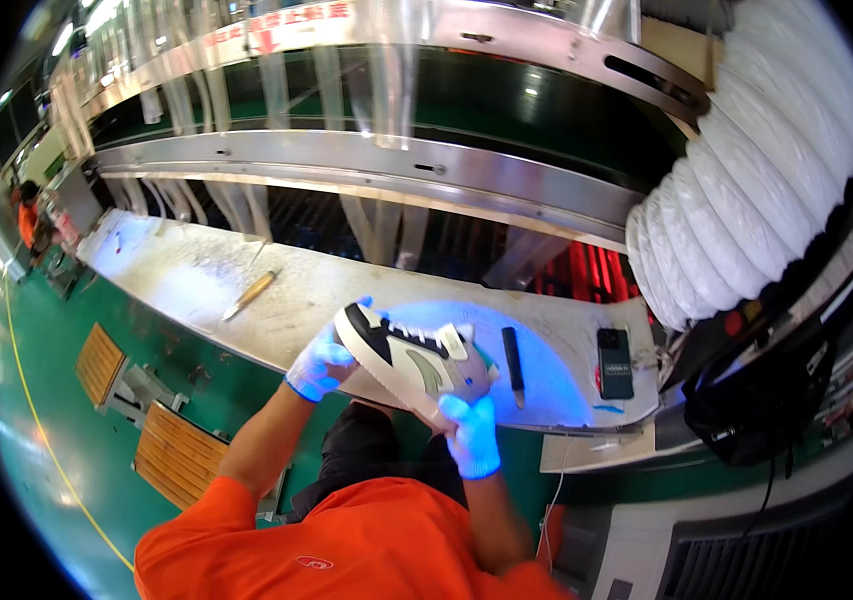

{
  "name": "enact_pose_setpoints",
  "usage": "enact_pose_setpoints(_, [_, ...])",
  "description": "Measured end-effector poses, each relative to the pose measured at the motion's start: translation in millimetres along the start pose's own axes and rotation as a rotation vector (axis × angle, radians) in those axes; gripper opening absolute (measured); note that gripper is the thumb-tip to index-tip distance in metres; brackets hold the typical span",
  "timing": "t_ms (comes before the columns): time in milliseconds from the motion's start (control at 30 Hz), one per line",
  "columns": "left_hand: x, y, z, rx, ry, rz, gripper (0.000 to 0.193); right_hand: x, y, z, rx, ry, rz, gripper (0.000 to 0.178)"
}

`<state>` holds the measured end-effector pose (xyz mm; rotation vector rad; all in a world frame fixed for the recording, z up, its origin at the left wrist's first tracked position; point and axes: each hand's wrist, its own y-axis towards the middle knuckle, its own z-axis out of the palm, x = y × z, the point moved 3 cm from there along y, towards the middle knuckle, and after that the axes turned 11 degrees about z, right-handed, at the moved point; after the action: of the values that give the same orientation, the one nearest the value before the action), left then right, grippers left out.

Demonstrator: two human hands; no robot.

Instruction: The person assembles a high-top sneaker by inserting a white insole into the shoe, pressing the sole to secure it, and inspecting the fit. They handle the shoe and insole repeatedly, adjusting the tongue and sides, and place the finished shoe on the table.

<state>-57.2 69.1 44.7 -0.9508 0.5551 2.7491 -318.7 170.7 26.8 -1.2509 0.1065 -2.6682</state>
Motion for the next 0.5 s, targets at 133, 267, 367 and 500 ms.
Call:
enact_pose_setpoints(133, [-14.7,28.6,22.4,0.070,-0.203,0.091,0.092,75.9,35.5,4.3,0.012,-0.495,-0.131,0.091])
enact_pose_setpoints(267, [10.4,52.8,-44.8,-0.058,0.697,0.118,0.050,70.9,87.2,-16.9,0.019,-0.445,-0.230,0.084])
enact_pose_setpoints(367, [34.3,47.8,-68.1,-0.145,0.966,0.019,0.046,58.0,99.2,-10.7,-0.110,-0.770,-0.199,0.079])
enact_pose_setpoints(500, [26.6,49.4,-63.5,-0.213,0.739,-0.035,0.046,52.5,96.7,-17.2,-0.124,-0.765,-0.144,0.082])
